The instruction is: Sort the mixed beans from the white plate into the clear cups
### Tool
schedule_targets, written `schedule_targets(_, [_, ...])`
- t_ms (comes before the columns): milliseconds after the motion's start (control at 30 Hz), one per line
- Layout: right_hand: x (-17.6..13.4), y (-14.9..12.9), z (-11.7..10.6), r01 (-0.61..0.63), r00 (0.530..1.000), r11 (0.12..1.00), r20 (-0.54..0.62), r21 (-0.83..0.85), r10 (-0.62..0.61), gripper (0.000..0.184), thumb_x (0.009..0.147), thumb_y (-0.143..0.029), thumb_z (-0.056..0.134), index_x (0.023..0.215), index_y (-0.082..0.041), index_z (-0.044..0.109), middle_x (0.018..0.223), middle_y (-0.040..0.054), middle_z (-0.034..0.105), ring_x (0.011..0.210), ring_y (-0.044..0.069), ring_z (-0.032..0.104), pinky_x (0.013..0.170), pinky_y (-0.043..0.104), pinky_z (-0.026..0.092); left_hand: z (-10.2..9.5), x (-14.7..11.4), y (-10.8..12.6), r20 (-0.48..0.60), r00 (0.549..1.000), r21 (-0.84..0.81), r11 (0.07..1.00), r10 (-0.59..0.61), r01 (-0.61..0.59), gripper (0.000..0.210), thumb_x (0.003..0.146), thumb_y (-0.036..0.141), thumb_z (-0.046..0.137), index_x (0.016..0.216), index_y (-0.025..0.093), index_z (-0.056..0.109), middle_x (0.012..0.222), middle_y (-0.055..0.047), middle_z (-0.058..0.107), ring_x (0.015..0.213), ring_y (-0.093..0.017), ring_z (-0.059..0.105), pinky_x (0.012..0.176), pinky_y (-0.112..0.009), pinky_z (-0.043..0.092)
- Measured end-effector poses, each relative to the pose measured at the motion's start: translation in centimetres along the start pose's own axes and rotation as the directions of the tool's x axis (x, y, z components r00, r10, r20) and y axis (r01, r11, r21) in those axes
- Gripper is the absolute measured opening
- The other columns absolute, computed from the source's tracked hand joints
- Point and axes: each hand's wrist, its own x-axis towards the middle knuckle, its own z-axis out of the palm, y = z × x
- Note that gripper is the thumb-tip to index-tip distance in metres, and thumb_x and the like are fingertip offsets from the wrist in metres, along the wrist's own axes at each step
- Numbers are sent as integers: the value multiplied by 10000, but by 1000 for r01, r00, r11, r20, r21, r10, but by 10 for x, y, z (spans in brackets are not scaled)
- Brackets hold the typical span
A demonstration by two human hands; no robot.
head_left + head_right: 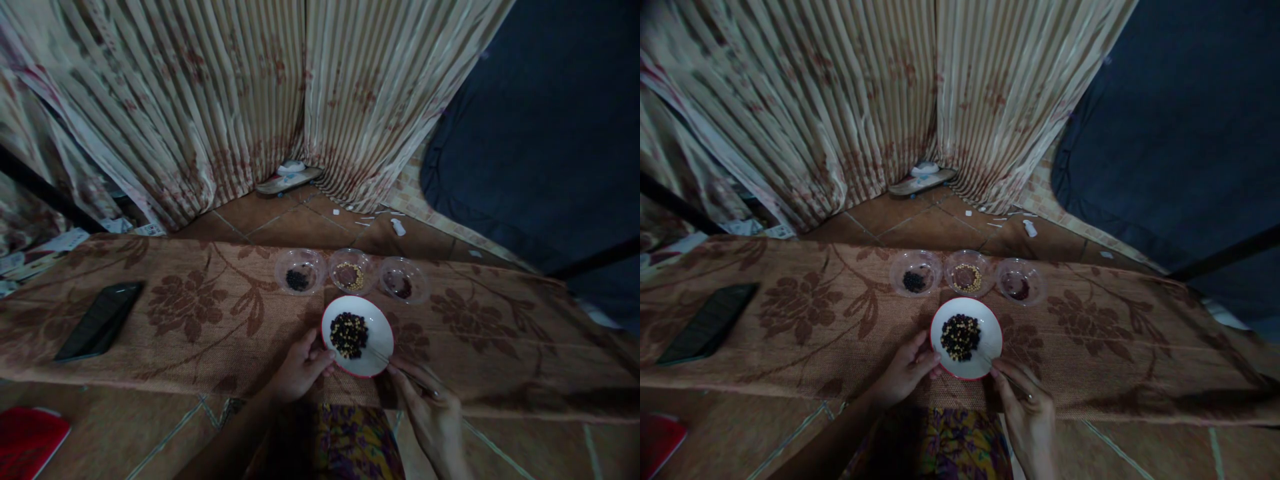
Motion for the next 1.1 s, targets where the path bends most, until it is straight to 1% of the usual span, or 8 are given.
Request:
schedule_targets(133, [2,0,1,40,999,999,24,-30,-40,188,797,-384,697,856,-235,794,947,95,754,886,243,715,765,354,582,0,0,0,13,1000,-7,1000,5,-5,464,851,440,669,1192,157,531,760,-2,630,656,-137,607,608,-255,513])
schedule_targets(267, [3,5,1,43,998,997,42,-60,-41,193,786,-393,704,838,-231,796,950,102,756,904,259,712,764,366,586,2,-1,4,4,1000,-3,1000,-4,4,481,850,451,669,1200,151,529,757,-2,626,660,-137,605,614,-257,511])
schedule_targets(433, [2,12,2,33,999,997,26,-64,-32,196,772,-402,715,836,-236,798,945,99,759,909,260,711,769,369,586,3,-2,7,1,1000,-15,1000,-14,14,500,837,467,678,1199,155,531,752,-1,627,645,-136,604,619,-266,510])
schedule_targets(567, [1,6,4,30,1000,998,-4,-55,-30,201,766,-409,718,826,-234,796,928,96,760,884,256,711,760,367,581,1,-1,4,3,1000,-14,1000,-21,21,510,836,474,674,1207,156,527,757,-6,633,649,-143,610,619,-271,510])
schedule_targets(667, [0,-1,5,-10,999,1000,-41,-22,9,216,761,-422,720,820,-228,795,922,96,758,872,253,708,765,370,577,1,-1,4,-2,1000,-16,1000,-21,21,515,834,471,677,1212,157,524,769,-7,637,646,-141,608,617,-270,510])
schedule_targets(833, [2,-8,4,-107,990,993,-85,48,111,214,729,-422,751,797,-223,792,925,89,758,878,247,699,762,355,573,3,-2,8,-3,1000,-28,1000,-9,9,496,830,476,680,1180,154,537,779,-10,640,638,-131,601,606,-259,511])
schedule_targets(967, [6,-7,0,-211,966,970,-127,119,225,255,693,-424,786,826,-206,794,937,95,765,896,265,702,798,381,572,3,-2,7,2,1000,-2,1000,-5,5,464,839,483,670,1145,156,551,778,-17,649,639,-139,614,601,-260,516])
schedule_targets(1100, [13,-9,1,-263,947,936,-125,236,297,296,665,-413,813,862,-192,792,898,96,773,872,278,716,771,388,584,2,-2,6,-7,1000,1,1000,9,-9,477,842,490,664,1165,160,544,764,-9,643,637,-139,613,599,-257,511])
